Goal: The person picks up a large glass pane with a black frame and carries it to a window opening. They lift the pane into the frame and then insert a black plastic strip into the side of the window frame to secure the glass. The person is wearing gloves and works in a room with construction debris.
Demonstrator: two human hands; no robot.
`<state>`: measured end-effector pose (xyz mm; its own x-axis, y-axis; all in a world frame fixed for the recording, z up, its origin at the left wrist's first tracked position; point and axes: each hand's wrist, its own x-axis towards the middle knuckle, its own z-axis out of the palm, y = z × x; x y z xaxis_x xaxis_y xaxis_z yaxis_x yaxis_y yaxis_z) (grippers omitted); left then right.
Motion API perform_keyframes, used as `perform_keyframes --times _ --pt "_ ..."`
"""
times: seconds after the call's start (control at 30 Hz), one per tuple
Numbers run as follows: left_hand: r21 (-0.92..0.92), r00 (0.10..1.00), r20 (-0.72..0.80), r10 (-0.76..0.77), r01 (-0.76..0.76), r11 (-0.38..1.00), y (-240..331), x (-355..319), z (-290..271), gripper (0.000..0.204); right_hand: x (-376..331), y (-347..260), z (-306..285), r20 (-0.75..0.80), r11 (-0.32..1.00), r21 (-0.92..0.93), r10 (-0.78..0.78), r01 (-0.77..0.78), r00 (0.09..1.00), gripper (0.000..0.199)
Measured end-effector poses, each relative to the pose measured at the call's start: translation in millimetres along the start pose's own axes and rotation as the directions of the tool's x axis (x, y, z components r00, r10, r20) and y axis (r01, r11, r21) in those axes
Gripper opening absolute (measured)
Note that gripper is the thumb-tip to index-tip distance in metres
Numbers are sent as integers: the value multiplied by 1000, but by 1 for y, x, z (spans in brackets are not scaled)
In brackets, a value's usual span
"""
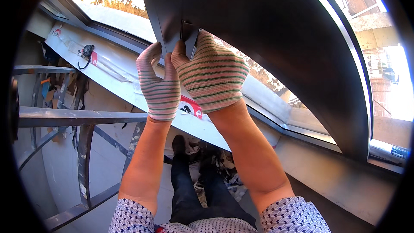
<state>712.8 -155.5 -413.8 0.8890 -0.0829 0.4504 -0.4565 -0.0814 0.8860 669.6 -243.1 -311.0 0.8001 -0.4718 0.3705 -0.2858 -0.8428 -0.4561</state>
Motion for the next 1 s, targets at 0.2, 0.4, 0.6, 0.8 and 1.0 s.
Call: perform_keyframes --times 0.2,0.4,0.6,0.8,1.0 --pt "-45 999 -22 47 -48 998 -5 -23 24 49 -1 4 9 47 996 64 52 -55 998 29" --pt "-74 993 -119 15 -24 997 0 -30 44 44 -1 8 3 60 995 73 60 -64 996 30" --pt "191 1000 4 25 -25 981 -4 -27 38 38 -3 6 3 27 993 112 40 -43 999 29" --pt "292 973 -42 225 -203 934 -1 -18 35 37 -6 1 -1 -40 987 160 36 -29 999 27" --pt "263 977 -71 201 -176 949 9 -15 35 40 1 6 0 -114 984 177 43 -22 993 23"
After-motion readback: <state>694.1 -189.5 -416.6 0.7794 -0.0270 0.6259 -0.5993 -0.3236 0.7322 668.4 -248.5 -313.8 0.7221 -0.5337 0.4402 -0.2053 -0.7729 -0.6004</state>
